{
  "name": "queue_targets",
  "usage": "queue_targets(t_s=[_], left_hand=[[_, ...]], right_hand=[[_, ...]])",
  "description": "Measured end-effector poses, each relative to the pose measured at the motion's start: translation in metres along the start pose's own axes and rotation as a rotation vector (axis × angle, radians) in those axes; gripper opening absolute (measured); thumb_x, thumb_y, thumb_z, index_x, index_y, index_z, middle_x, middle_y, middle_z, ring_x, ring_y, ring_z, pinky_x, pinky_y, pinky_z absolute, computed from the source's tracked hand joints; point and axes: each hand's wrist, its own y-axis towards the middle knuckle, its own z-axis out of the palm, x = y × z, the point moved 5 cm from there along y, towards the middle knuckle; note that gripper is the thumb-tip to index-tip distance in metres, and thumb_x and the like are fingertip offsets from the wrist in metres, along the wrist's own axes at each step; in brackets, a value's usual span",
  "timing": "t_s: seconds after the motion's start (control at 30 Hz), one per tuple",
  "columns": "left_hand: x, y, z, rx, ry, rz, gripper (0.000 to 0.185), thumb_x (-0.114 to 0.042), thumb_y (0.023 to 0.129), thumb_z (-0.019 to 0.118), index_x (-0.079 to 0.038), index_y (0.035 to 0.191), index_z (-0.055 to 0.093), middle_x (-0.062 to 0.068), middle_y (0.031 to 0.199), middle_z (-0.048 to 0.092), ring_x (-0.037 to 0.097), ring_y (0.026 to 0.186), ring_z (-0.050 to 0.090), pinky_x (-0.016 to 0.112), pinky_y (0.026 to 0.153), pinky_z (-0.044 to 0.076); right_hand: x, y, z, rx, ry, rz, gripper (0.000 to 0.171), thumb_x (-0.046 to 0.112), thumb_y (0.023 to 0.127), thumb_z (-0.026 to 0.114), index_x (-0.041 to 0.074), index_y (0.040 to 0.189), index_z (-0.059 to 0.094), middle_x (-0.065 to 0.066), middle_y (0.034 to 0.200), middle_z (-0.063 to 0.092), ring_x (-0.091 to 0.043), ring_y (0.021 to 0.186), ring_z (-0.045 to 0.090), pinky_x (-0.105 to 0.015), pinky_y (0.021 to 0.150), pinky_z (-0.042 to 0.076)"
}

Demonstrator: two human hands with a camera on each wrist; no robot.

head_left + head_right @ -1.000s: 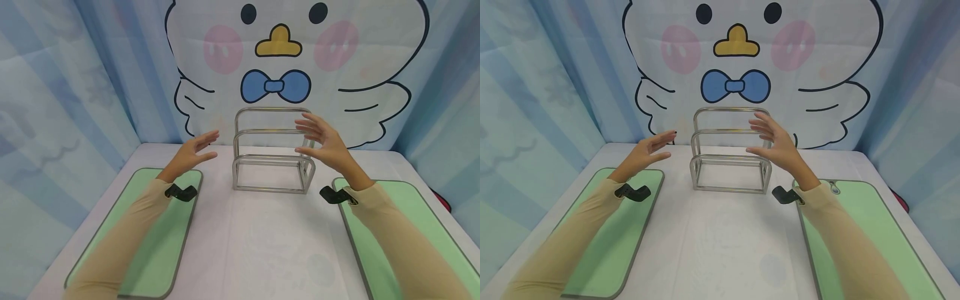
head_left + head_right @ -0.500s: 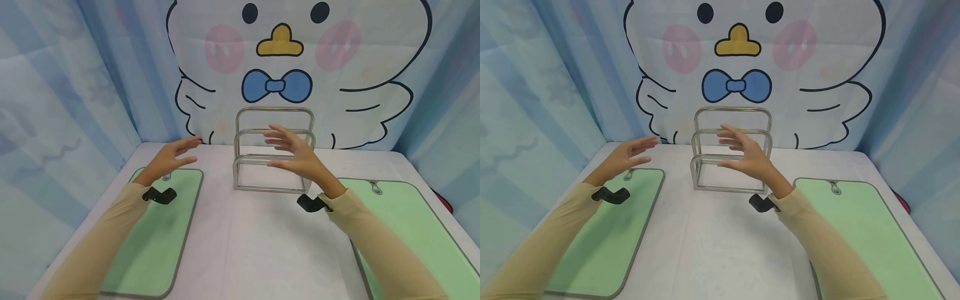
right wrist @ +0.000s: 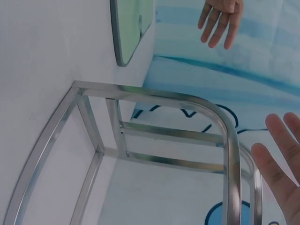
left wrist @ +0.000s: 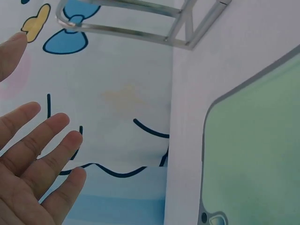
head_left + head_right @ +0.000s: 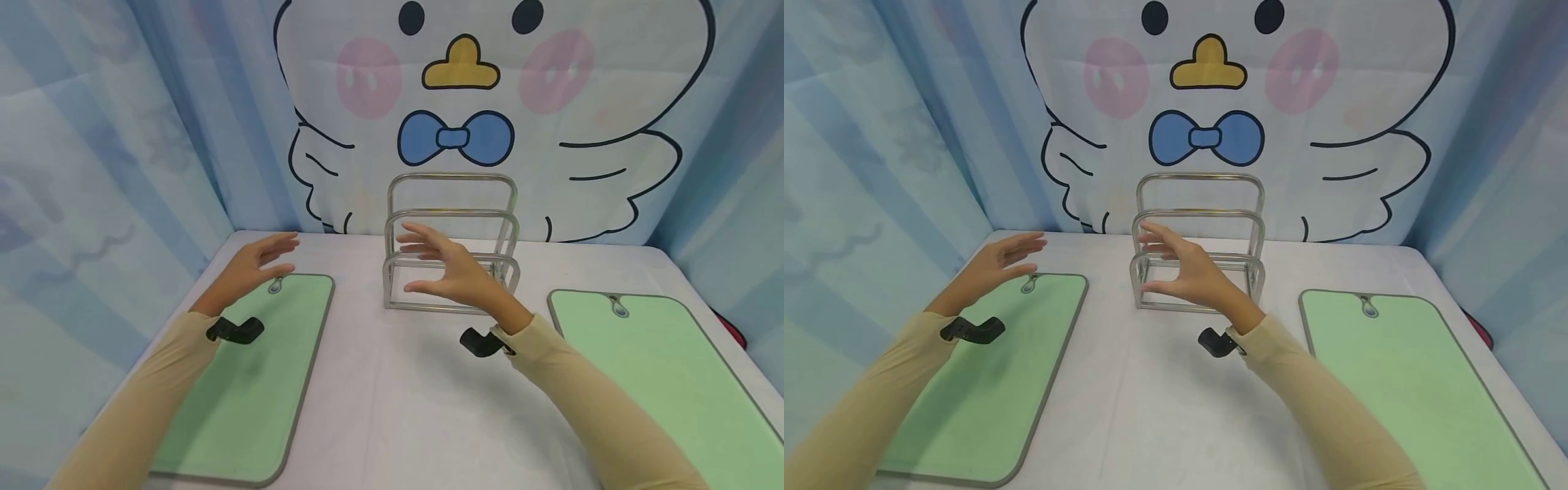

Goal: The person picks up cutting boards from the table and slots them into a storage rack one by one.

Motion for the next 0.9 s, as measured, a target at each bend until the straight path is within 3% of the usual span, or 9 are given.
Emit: queue_targets(t_s=[0.47, 0.63, 0.8, 0.9], left_hand=[[0.023, -0.018, -0.005, -0.021, 0.001, -0.06, 0.061, -0.026, 0.093, 0.059, -0.01, 0.146, 0.033, 0.019, 0.143, 0.044, 0.038, 0.132, 0.04, 0.055, 0.109, 0.03], [0.03, -0.022, -0.006, -0.017, -0.032, -0.077, 0.059, -0.025, 0.095, 0.057, -0.009, 0.146, 0.033, 0.02, 0.142, 0.045, 0.039, 0.132, 0.041, 0.058, 0.105, 0.034], [0.034, -0.028, -0.006, -0.021, -0.013, -0.089, 0.056, -0.025, 0.096, 0.054, -0.01, 0.146, 0.033, 0.018, 0.14, 0.048, 0.035, 0.13, 0.044, 0.051, 0.103, 0.039], [0.037, -0.03, -0.006, -0.026, -0.005, -0.1, 0.055, -0.026, 0.096, 0.054, -0.01, 0.145, 0.035, 0.017, 0.138, 0.05, 0.034, 0.129, 0.046, 0.038, 0.101, 0.043]], right_hand=[[-0.001, 0.01, 0.034, 0.069, 0.077, -0.03, 0.085, 0.009, 0.073, 0.08, 0.008, 0.145, 0.033, -0.013, 0.134, 0.054, -0.025, 0.119, 0.057, -0.04, 0.099, 0.048], [-0.003, 0.012, 0.044, 0.097, 0.092, 0.001, 0.085, 0.011, 0.074, 0.08, 0.009, 0.145, 0.033, -0.013, 0.134, 0.054, -0.024, 0.118, 0.058, -0.04, 0.098, 0.048], [-0.005, 0.013, 0.052, 0.124, 0.104, 0.042, 0.084, 0.013, 0.075, 0.079, 0.011, 0.145, 0.033, -0.012, 0.134, 0.054, -0.023, 0.118, 0.058, -0.038, 0.098, 0.048], [-0.007, 0.012, 0.058, 0.139, 0.108, 0.058, 0.083, 0.015, 0.076, 0.079, 0.011, 0.145, 0.033, -0.01, 0.134, 0.055, -0.022, 0.117, 0.059, -0.036, 0.098, 0.049]])
